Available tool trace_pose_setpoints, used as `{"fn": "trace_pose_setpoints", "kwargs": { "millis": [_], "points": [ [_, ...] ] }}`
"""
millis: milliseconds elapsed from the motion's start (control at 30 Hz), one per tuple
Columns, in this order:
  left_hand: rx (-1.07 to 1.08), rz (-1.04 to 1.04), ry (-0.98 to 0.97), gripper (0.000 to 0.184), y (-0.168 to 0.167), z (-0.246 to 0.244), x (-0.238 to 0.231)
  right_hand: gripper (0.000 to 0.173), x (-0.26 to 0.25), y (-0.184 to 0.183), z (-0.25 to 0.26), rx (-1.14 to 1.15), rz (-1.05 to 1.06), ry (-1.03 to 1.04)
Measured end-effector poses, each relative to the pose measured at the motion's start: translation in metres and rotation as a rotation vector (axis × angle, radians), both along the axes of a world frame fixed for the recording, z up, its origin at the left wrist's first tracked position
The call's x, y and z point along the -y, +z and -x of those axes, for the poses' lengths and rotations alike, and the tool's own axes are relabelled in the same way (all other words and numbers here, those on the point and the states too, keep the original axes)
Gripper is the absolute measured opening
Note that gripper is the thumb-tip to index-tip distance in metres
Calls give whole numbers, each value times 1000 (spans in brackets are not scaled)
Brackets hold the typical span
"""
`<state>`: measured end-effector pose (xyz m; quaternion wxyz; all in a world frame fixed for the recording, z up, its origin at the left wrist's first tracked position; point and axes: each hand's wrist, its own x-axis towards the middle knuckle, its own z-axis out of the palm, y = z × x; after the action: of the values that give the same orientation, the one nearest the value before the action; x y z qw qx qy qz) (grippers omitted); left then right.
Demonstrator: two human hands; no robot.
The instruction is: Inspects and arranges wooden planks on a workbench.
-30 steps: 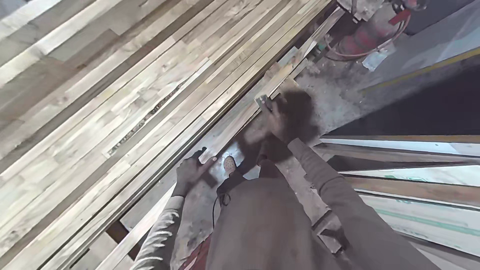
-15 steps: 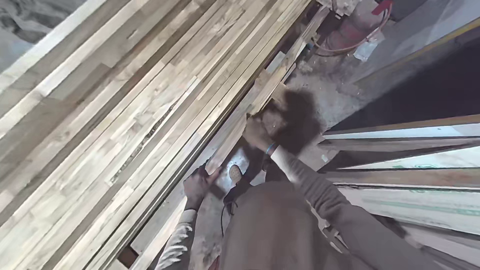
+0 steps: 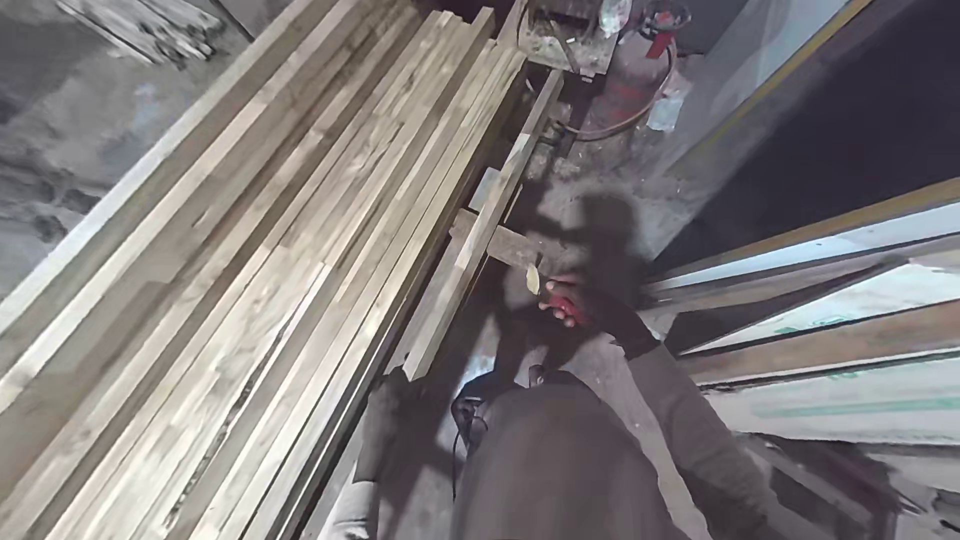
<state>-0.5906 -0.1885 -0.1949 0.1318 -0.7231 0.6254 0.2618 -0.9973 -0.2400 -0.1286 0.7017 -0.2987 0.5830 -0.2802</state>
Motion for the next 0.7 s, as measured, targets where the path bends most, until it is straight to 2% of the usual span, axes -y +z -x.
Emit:
{"fn": "trace_pose_setpoints", "kwargs": {
  "millis": [100,167,233,267,400,433,467,500,533,567,600,633,667,700],
  "points": [
    [76,84,26,55,-26,15,-3,32,23,1,32,-8,-11,-99],
    [42,29,55,64,-20,25,9,33,51,-1,42,-91,74,-97],
    [-88,-84,83,72,-1,30,31,34,90,-7,48,-228,230,-46],
    [-194,-124,93,75,-2,28,39,38,111,-12,49,-322,307,-9],
    [-462,-364,43,109,-24,29,90,56,216,-31,39,-741,522,244],
    [-530,-415,56,111,-32,30,99,60,234,-37,31,-848,543,306],
    [-601,-454,92,104,-38,32,102,62,235,-43,21,-949,551,336],
    [-627,-480,127,84,-40,36,104,60,224,-43,11,-1030,526,371],
    [-598,-483,141,64,-40,37,103,58,202,-45,0,-1084,515,390],
    [-540,-469,137,58,-35,40,102,57,182,-50,-8,-1112,499,407],
    [-472,-434,132,62,-30,45,104,57,172,-50,-10,-1115,457,423],
    [-421,-398,139,75,-27,54,103,58,173,-44,-6,-1104,403,438],
    [-373,-370,130,89,-27,61,100,55,182,-38,1,-1106,402,399],
    [-334,-352,126,95,-26,64,94,55,194,-35,7,-1146,425,352]
  ]
}}
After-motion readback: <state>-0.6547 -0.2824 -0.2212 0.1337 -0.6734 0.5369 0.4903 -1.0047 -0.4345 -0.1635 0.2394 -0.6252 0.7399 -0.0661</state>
